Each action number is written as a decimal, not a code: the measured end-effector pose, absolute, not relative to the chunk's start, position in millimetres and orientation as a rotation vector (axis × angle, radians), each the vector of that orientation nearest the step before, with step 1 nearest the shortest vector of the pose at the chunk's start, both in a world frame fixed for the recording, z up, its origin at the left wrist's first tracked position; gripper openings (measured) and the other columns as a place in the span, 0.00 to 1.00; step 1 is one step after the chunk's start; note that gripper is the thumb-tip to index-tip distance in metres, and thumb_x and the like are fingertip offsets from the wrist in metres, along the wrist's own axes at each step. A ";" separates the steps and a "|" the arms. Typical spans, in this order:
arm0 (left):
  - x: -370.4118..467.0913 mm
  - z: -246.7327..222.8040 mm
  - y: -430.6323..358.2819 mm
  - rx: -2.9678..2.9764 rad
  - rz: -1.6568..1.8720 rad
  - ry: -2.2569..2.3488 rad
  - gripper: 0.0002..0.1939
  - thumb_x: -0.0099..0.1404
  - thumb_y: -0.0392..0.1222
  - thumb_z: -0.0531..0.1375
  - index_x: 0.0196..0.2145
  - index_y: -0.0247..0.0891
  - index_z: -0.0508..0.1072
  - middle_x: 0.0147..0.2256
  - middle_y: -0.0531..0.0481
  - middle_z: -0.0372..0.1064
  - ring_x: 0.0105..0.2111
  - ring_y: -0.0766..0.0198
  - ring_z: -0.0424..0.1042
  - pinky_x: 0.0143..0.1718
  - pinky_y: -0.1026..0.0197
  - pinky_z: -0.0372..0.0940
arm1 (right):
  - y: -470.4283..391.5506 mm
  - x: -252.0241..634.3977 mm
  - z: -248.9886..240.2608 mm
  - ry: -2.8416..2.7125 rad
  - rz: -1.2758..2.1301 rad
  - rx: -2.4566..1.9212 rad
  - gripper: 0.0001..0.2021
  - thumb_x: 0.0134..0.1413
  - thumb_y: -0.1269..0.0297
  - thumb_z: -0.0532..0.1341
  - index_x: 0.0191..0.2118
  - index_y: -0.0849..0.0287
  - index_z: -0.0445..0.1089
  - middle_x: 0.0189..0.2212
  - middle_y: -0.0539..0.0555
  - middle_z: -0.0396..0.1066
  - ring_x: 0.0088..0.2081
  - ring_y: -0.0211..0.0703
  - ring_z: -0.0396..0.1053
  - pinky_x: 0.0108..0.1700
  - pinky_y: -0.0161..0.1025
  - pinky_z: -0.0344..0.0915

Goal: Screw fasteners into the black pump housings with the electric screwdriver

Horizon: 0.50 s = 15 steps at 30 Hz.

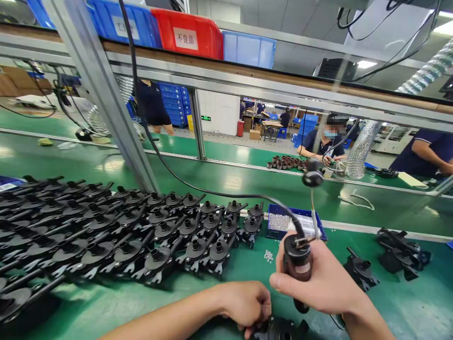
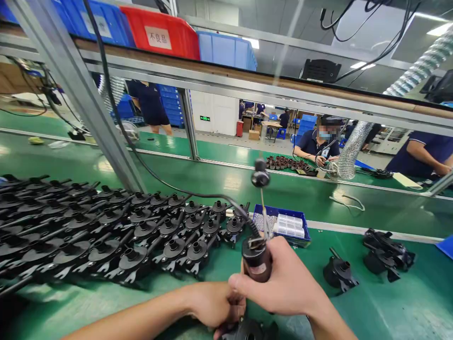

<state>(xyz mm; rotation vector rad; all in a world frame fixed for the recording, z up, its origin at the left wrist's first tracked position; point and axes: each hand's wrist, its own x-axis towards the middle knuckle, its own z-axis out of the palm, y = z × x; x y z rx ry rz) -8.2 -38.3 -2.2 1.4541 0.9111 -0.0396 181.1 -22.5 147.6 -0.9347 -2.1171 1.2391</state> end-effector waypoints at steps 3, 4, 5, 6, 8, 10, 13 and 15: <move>-8.8 -0.5 -36.1 1.389 -0.097 0.883 0.12 0.60 0.29 0.55 0.21 0.41 0.65 0.19 0.58 0.63 0.16 0.67 0.64 0.18 0.66 0.55 | -23.2 189.5 152.0 -1.924 1.303 -0.814 0.11 0.58 0.58 0.74 0.36 0.55 0.73 0.30 0.51 0.74 0.29 0.43 0.69 0.31 0.40 0.67; -9.0 0.6 -35.2 1.374 -0.105 0.877 0.13 0.60 0.29 0.55 0.21 0.40 0.64 0.20 0.57 0.63 0.16 0.68 0.64 0.18 0.66 0.55 | -24.1 190.8 153.4 -1.884 1.331 -0.745 0.11 0.59 0.59 0.74 0.37 0.55 0.73 0.31 0.51 0.75 0.29 0.43 0.69 0.31 0.39 0.68; -9.2 2.0 -34.1 1.360 -0.112 0.872 0.13 0.60 0.28 0.55 0.20 0.40 0.64 0.22 0.57 0.64 0.17 0.69 0.65 0.18 0.66 0.56 | -25.3 191.5 154.5 -1.863 1.354 -0.688 0.10 0.60 0.60 0.74 0.37 0.55 0.73 0.31 0.51 0.75 0.30 0.42 0.70 0.32 0.39 0.68; -9.4 3.6 -33.0 1.345 -0.120 0.866 0.13 0.60 0.27 0.54 0.20 0.39 0.63 0.23 0.57 0.64 0.18 0.69 0.66 0.19 0.66 0.58 | -26.6 191.6 155.4 -1.850 1.368 -0.651 0.09 0.61 0.61 0.74 0.38 0.54 0.73 0.32 0.50 0.75 0.30 0.41 0.70 0.32 0.38 0.68; -11.1 7.9 -30.7 1.321 -0.124 0.863 0.13 0.61 0.27 0.54 0.22 0.39 0.64 0.25 0.57 0.65 0.19 0.70 0.68 0.21 0.66 0.60 | -29.3 191.1 156.2 -1.840 1.381 -0.624 0.09 0.61 0.62 0.74 0.39 0.53 0.74 0.32 0.50 0.75 0.30 0.41 0.72 0.32 0.37 0.69; -14.7 13.5 -28.7 1.303 -0.124 0.856 0.12 0.64 0.29 0.56 0.24 0.39 0.65 0.27 0.57 0.66 0.21 0.69 0.69 0.23 0.66 0.59 | -31.4 190.2 155.7 -1.829 1.377 -0.612 0.09 0.61 0.63 0.74 0.41 0.52 0.73 0.33 0.49 0.76 0.30 0.41 0.73 0.32 0.36 0.69; -21.7 20.6 -29.2 1.271 -0.132 0.824 0.09 0.64 0.41 0.67 0.29 0.39 0.71 0.30 0.55 0.70 0.26 0.67 0.71 0.27 0.65 0.61 | -32.8 188.2 153.4 -1.824 1.308 -0.585 0.10 0.61 0.63 0.74 0.42 0.51 0.72 0.34 0.49 0.76 0.30 0.40 0.73 0.32 0.37 0.70; -23.6 20.0 -33.1 1.281 -0.110 0.852 0.20 0.51 0.48 0.78 0.34 0.40 0.74 0.30 0.56 0.72 0.29 0.66 0.70 0.31 0.65 0.63 | -33.1 186.3 151.5 -1.843 1.207 -0.571 0.11 0.61 0.64 0.73 0.42 0.50 0.71 0.34 0.48 0.77 0.29 0.40 0.72 0.31 0.37 0.70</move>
